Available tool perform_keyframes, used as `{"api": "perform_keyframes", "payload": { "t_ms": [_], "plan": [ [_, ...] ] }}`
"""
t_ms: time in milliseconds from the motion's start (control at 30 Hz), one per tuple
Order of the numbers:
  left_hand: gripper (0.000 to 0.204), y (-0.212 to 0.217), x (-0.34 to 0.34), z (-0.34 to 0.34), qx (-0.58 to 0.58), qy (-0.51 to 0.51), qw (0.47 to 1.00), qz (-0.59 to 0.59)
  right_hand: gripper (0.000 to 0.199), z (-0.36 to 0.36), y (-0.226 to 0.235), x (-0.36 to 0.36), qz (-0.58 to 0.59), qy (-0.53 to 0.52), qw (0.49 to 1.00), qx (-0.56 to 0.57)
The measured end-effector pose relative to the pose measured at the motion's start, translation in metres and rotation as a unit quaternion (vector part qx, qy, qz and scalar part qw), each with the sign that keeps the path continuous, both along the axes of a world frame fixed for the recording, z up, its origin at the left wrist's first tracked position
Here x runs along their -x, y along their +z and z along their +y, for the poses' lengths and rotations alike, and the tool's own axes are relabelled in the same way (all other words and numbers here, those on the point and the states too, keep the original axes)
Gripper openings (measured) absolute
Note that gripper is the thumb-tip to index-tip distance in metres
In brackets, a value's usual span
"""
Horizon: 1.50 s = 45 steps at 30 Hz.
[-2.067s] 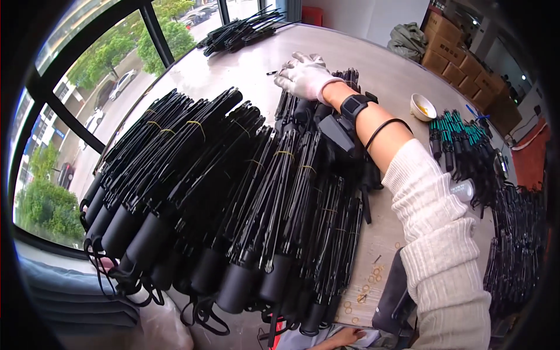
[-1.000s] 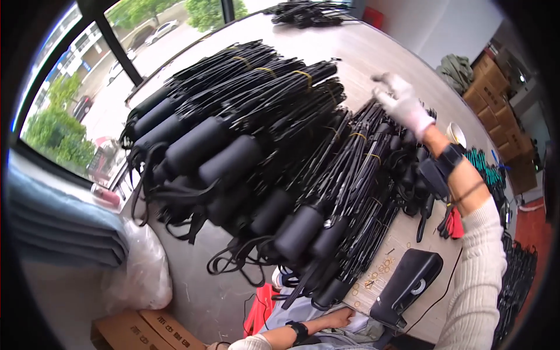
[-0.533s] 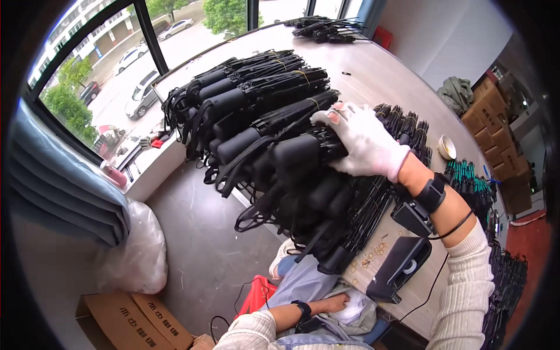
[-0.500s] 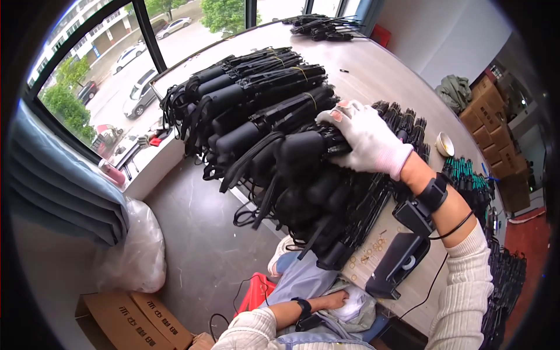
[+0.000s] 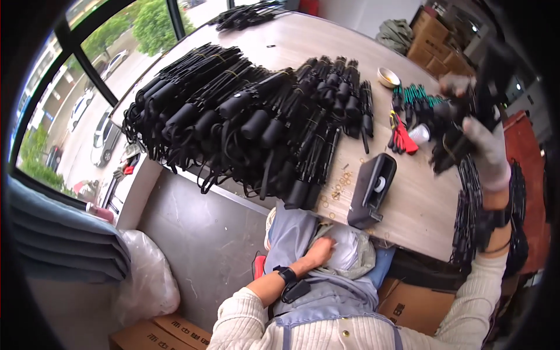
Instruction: Wrapping the tops of black metal tripod-like parts with white foam protective sleeves and placing them into cardboard boxes.
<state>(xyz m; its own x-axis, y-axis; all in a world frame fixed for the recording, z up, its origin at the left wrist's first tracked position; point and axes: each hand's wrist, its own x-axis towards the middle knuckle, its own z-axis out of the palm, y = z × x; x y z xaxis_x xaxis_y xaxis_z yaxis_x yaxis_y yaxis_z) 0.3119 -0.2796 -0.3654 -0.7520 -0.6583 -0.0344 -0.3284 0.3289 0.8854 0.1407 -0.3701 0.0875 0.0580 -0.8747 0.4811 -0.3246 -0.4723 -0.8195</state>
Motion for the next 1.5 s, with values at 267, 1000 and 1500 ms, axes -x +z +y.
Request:
{"api": "perform_keyframes", "payload": {
  "t_ms": [267,1000,1500],
  "plan": [
    [0.009,0.166,0.023,0.016,-0.369,-0.247,0.84,0.311,0.048,0.197,-0.202,0.037,-0.328,-0.108,0.906,-0.243],
    [0.02,0.128,0.014,0.058,-0.261,-0.219,0.921,0.188,0.051,0.22,-0.293,0.045,-0.509,0.018,0.832,-0.221],
    [0.019,0.172,-0.012,-0.011,0.18,0.001,0.973,0.145,0.025,0.18,-0.223,-0.002,-0.318,-0.183,0.837,-0.406]
  ]
}}
